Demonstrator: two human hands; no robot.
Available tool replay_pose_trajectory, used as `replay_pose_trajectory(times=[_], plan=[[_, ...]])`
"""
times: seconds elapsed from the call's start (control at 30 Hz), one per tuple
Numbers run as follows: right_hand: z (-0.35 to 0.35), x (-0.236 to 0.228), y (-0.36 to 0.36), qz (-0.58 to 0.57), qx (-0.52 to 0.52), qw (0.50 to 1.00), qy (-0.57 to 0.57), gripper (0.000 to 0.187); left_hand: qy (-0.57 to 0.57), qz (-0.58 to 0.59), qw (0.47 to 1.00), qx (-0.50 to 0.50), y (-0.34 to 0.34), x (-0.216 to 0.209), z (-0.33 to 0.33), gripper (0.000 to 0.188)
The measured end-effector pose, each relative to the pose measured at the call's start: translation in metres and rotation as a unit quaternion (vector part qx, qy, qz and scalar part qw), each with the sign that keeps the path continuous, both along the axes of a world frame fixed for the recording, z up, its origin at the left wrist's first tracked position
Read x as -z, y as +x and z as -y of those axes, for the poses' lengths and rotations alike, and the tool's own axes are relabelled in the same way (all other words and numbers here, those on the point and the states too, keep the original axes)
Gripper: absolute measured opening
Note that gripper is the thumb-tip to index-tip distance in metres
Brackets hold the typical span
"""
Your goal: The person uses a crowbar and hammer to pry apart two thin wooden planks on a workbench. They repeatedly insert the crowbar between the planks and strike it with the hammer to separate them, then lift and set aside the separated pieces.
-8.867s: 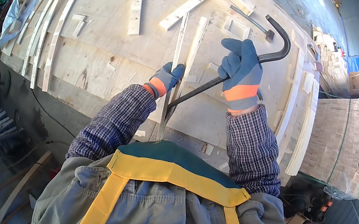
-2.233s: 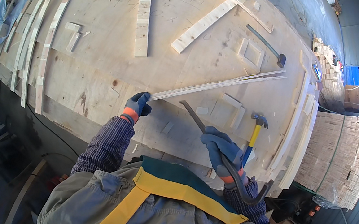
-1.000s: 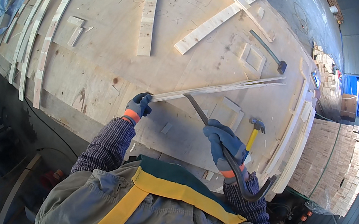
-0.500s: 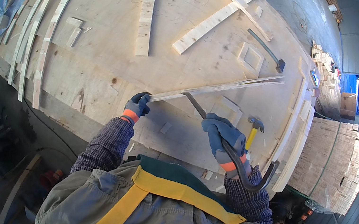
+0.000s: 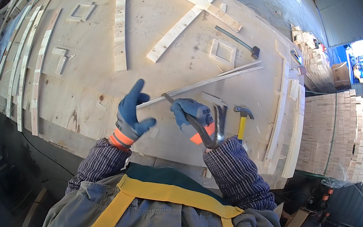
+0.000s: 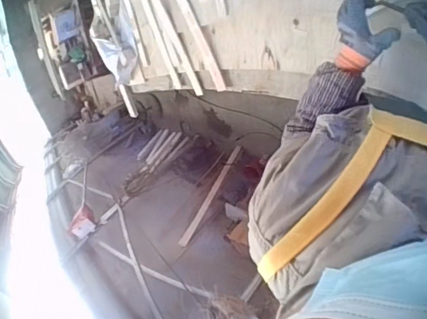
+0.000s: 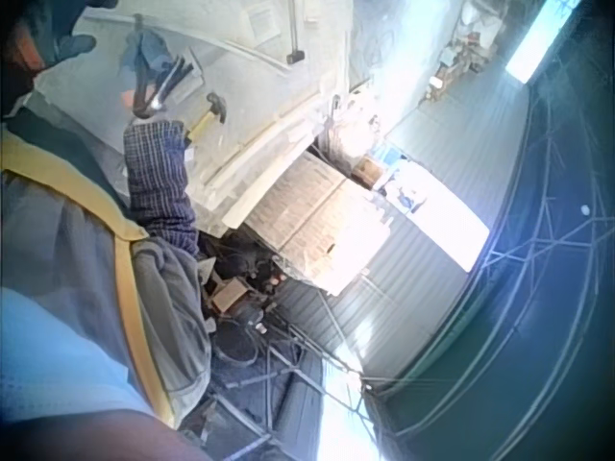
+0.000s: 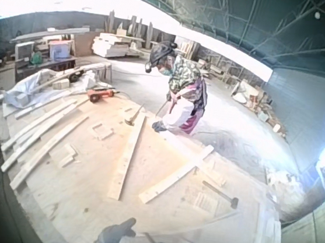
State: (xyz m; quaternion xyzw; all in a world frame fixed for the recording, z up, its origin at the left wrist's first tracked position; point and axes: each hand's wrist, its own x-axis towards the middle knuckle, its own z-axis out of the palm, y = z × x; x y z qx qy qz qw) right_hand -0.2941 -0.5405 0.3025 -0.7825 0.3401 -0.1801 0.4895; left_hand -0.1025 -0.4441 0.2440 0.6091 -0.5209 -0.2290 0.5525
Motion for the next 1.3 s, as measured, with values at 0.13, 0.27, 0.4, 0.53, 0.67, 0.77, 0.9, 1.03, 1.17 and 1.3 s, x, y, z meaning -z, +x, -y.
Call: replay_pose_trajectory(times=[0.13, 0.27, 0.4, 0.53, 0.67, 0.77, 0.9, 1.03, 1.17, 1.3], plan=[[-0.001, 0.015, -0.002, 0.053, -0.008, 0.998, 0.026, 0.026, -0.231, 0.14, 0.958, 0.092, -0.059, -0.086, 0.026, 0.057], [-0.002, 0.041, 0.017, -0.057, -0.012, 0.99, -0.127, 0.042, -0.198, 0.179, 0.952, 0.149, -0.079, -0.106, 0.037, 0.037], [-0.007, 0.065, 0.014, -0.133, -0.011, 0.959, -0.249, 0.058, -0.139, 0.253, 0.945, 0.153, -0.083, -0.097, 0.027, 0.015], [-0.021, 0.098, -0.073, -0.02, 0.175, 0.984, -0.04, 0.06, -0.08, 0.062, 0.986, 0.136, -0.082, -0.095, 0.023, 0.018], [-0.007, 0.152, -0.199, -0.266, 0.354, 0.892, -0.09, 0.058, -0.029, 0.068, 0.985, 0.153, -0.08, -0.095, 0.027, 0.016], [-0.003, 0.189, -0.28, -0.46, 0.405, 0.79, 0.005, 0.058, -0.024, 0.109, 0.983, 0.148, -0.082, -0.095, 0.033, 0.017], [-0.009, 0.224, -0.322, -0.446, 0.381, 0.804, 0.098, 0.051, 0.014, 0.049, 0.995, 0.082, -0.092, -0.102, 0.039, 0.032], [-0.006, 0.246, -0.326, -0.454, 0.376, 0.802, 0.098, 0.046, 0.033, -0.009, 0.998, 0.052, -0.096, -0.11, 0.046, 0.035], [-0.001, 0.258, -0.319, -0.442, 0.375, 0.806, 0.124, 0.04, 0.043, -0.028, 0.998, 0.037, -0.097, -0.107, 0.048, 0.036], [-0.002, 0.244, -0.298, 0.029, 0.476, 0.78, 0.406, 0.022, 0.039, -0.034, 0.997, 0.06, -0.098, -0.1, 0.043, 0.033]])
